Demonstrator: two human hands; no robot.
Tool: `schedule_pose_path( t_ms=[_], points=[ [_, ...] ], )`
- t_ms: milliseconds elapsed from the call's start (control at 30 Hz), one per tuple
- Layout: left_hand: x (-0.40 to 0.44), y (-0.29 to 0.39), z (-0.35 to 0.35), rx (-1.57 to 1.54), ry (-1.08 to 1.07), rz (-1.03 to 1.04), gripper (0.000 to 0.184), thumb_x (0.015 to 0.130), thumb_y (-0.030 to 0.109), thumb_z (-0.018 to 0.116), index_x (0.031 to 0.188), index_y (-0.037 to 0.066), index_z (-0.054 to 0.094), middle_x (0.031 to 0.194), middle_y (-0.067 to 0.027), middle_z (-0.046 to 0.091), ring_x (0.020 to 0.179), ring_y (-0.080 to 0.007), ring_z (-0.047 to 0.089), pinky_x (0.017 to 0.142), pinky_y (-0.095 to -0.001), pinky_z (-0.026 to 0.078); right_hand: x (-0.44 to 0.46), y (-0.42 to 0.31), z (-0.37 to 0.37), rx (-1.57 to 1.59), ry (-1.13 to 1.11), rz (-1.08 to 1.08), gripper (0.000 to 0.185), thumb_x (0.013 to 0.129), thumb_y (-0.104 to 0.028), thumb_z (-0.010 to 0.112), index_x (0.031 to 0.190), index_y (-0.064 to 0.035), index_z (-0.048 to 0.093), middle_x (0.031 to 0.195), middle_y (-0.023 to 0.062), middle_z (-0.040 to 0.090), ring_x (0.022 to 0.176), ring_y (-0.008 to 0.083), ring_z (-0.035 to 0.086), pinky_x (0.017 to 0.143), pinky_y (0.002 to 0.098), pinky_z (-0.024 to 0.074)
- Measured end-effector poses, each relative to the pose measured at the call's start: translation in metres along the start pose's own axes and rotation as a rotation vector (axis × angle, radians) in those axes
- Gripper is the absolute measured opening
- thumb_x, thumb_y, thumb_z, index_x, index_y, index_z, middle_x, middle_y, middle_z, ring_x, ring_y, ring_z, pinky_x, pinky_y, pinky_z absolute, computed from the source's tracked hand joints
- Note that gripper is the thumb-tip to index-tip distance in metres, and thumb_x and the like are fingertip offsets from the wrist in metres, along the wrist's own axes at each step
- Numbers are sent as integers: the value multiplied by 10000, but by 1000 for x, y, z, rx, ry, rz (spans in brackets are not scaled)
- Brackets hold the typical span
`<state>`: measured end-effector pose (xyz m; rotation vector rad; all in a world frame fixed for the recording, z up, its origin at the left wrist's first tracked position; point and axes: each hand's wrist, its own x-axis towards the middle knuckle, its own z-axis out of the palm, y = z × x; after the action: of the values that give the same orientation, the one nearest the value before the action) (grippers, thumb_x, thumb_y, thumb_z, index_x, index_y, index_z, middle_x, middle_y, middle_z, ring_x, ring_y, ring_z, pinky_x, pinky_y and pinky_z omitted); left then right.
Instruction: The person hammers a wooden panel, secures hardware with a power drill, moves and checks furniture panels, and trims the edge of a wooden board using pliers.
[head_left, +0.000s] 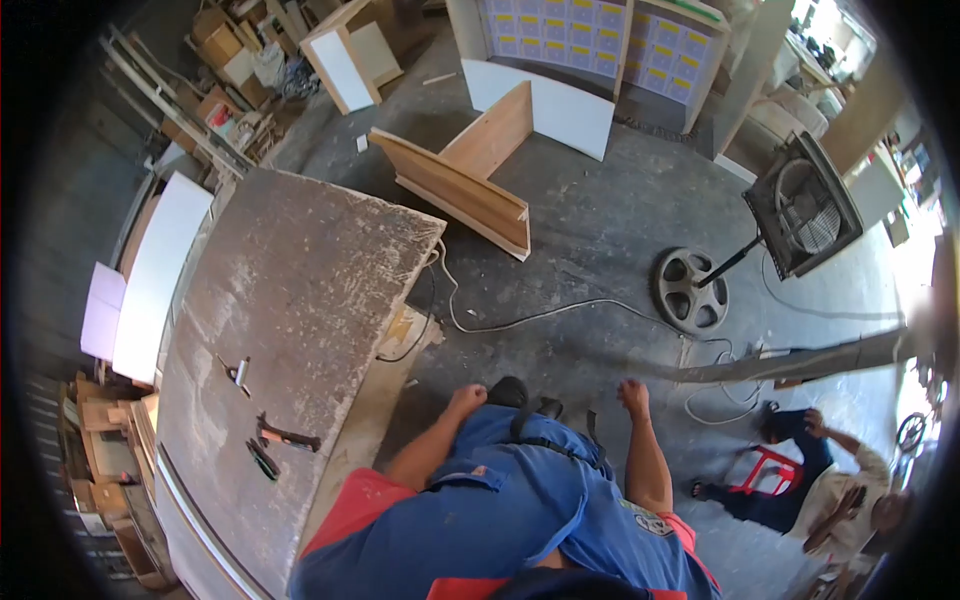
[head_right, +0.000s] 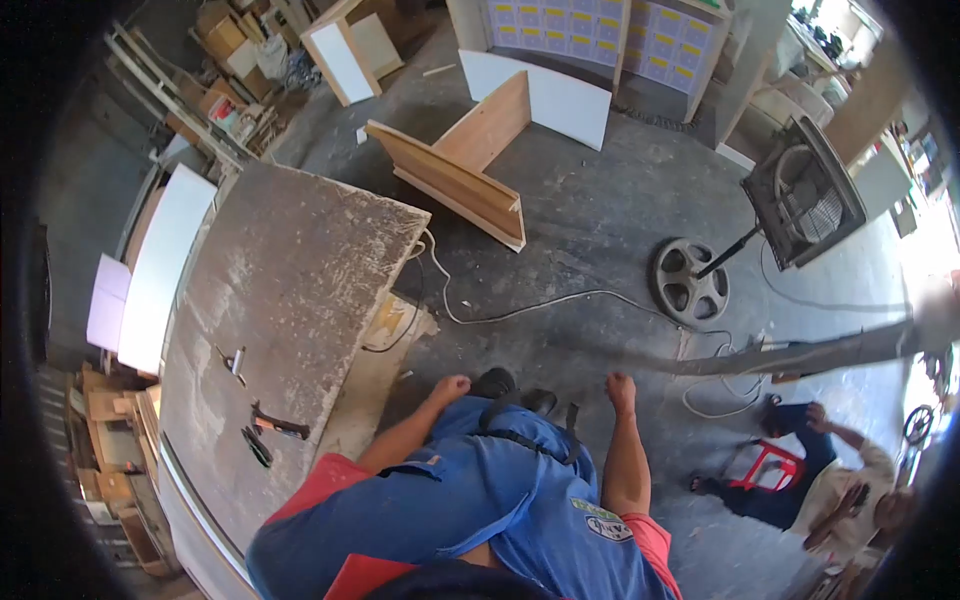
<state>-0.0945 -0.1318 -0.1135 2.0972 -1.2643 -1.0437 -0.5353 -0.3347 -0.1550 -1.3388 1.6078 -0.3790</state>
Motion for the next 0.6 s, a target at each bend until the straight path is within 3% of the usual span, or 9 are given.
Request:
schedule_pose_path(
  t_ms=[67, 133, 300, 333, 367, 433, 467, 500, 600],
  points=[
    [39, 42, -25, -18, -250, -163, 277, 785, 293, 632, 937, 77, 717, 847, -180, 703, 779, -358, 690, 692, -453, 541, 29, -59, -20, 36, 12, -66, 295, 926, -274, 590, 1020, -6, 671, 805, 90, 698, 646, 181, 676, 514, 305, 489],
    [89, 34, -33, 301, -394, 15, 226, 754, 213, 631, 907, 74, 724, 797, -176, 703, 696, -362, 680, 636, -468, 539, 62, -95, -29, 73, -37, -121, 307, 928, -288, 594, 1033, -9, 669, 833, 95, 699, 684, 179, 684, 512, 294, 479],
    [190, 81, -68, 385, -305, -262, 247, 732, 182, 645, 930, 61, 731, 936, -213, 702, 878, -364, 692, 731, -482, 537, 137, -79, -58, -73, -170, 32, 319, 936, -304, 588, 1069, -21, 651, 842, 104, 701, 665, 181, 683, 486, 304, 486],
    [221, 69, -64, 421, -265, -330, 269, 745, 198, 636, 956, 63, 734, 982, -219, 695, 929, -368, 682, 770, -476, 534, 133, -83, -64, -10, -114, 96, 273, 893, -257, 598, 921, 9, 655, 733, 97, 659, 600, 199, 650, 543, 315, 512],
    [251, 57, -55, 458, -237, -392, 291, 758, 214, 626, 981, 64, 737, 1029, -225, 687, 980, -372, 671, 809, -469, 532, 138, -67, -73, -35, -136, 139, 314, 905, -300, 574, 939, 1, 656, 714, 82, 650, 565, 193, 631, 503, 342, 499],
    [304, 33, -27, 410, -210, -342, 312, 771, 233, 610, 1002, 65, 735, 1043, -223, 686, 993, -368, 668, 833, -455, 532, 157, 16, -78, -219, -40, -49, 276, 867, -302, 567, 816, -54, 678, 697, 82, 643, 602, 202, 640, 523, 376, 507],
    [334, 33, -20, 367, -168, -311, 334, 783, 251, 595, 1023, 66, 734, 1057, -220, 684, 1005, -365, 664, 857, -441, 531, 160, 15, -87, -249, -58, 7, 274, 865, -300, 567, 814, -55, 678, 698, 83, 645, 605, 202, 641, 526, 376, 507],
    [354, 55, -29, 460, -349, -185, 355, 800, 274, 563, 1043, 78, 731, 1075, -202, 686, 1023, -348, 660, 872, -418, 528, 165, 1, -96, -227, -89, 118, 272, 863, -298, 568, 812, -55, 679, 699, 83, 646, 608, 203, 643, 528, 376, 508],
    [447, 103, -17, 600, -435, 86, 371, 796, 288, 561, 1043, 63, 723, 1060, -192, 694, 997, -340, 671, 860, -422, 525, 191, -48, -127, -168, -103, 300, 265, 858, -294, 569, 806, -58, 680, 702, 85, 650, 616, 204, 647, 534, 376, 511]
  ],
)
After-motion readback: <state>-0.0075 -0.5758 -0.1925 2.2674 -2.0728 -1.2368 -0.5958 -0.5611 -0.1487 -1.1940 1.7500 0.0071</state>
